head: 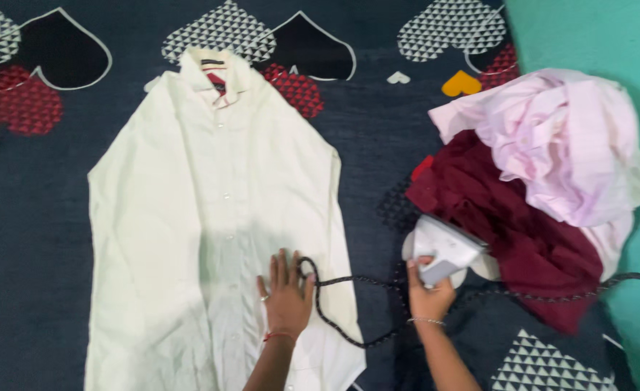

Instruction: The person irons a white long-sleeved shirt laid out on a bed. They smooth the fabric with one hand while moving the iron with the other across the back, front, and sleeves. The shirt is flipped over once to iron the other side, then laid flat again for final smoothing.

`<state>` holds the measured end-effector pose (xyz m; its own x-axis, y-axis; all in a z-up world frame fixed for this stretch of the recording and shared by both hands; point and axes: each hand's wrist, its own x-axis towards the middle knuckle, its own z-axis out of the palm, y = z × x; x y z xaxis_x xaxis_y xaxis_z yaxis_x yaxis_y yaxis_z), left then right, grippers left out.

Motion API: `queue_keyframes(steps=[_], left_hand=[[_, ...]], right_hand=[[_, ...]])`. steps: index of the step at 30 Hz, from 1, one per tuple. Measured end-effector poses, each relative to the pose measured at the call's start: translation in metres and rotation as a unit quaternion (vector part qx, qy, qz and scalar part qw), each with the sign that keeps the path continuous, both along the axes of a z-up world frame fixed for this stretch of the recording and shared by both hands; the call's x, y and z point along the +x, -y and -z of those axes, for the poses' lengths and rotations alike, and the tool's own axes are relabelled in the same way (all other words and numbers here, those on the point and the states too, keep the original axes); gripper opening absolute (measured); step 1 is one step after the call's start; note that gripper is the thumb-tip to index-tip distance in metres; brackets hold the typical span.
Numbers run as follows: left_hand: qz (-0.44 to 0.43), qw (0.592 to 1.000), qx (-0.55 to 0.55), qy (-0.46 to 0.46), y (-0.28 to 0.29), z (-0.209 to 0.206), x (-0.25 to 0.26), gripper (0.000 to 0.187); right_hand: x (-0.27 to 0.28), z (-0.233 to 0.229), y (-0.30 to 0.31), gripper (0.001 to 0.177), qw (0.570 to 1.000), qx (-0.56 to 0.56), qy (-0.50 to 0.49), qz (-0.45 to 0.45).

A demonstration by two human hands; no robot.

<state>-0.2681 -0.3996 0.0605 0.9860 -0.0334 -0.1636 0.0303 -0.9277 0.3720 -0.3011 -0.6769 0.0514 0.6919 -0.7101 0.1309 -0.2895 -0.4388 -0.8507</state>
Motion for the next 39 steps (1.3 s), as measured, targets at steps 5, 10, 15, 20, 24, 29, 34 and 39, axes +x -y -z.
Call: queue_keyframes(steps=[5, 10, 15, 20, 24, 29, 34, 39], left_hand=[[0.024, 0.998, -0.047, -0.020, -0.027, -0.013, 0.001, 0.070], [0.024, 0.999, -0.034, -0.032, -0.069, -0.027, 0.002, 0.066], [-0.032, 0.998, -0.034, 0.037, -0.122, -0.016, 0.024, 0.062], [-0.084, 0.994, 0.016, 0.075, -0.184, 0.027, 0.080, 0.061], [-0.026, 0.994, 0.065, 0.082, -0.225, 0.058, 0.135, 0.063], [0.049, 0.964, 0.061, 0.255, -0.244, 0.064, 0.240, 0.060], [0.026, 0.977, 0.050, 0.207, -0.249, 0.065, 0.366, 0.063], [-0.105, 0.959, 0.033, 0.261, -0.255, 0.078, 0.456, 0.057]], right_hand=[[0.004, 0.006, -0.004, 0.031, 0.992, 0.070, 0.089, 0.049], [-0.001, 0.020, -0.042, 0.076, 0.988, -0.008, 0.041, 0.148], [0.019, 0.027, -0.153, 0.097, 0.981, -0.190, -0.018, -0.026], [0.120, 0.008, -0.235, 0.077, 0.903, -0.200, -0.202, -0.321], [0.198, -0.008, -0.270, 0.072, 0.791, -0.265, -0.285, -0.472], [0.325, 0.009, -0.280, 0.071, 0.728, -0.359, -0.359, -0.461], [0.448, 0.057, -0.261, 0.087, 0.821, -0.426, -0.168, -0.342], [0.519, 0.089, -0.249, 0.071, 0.877, -0.406, -0.074, -0.245]])
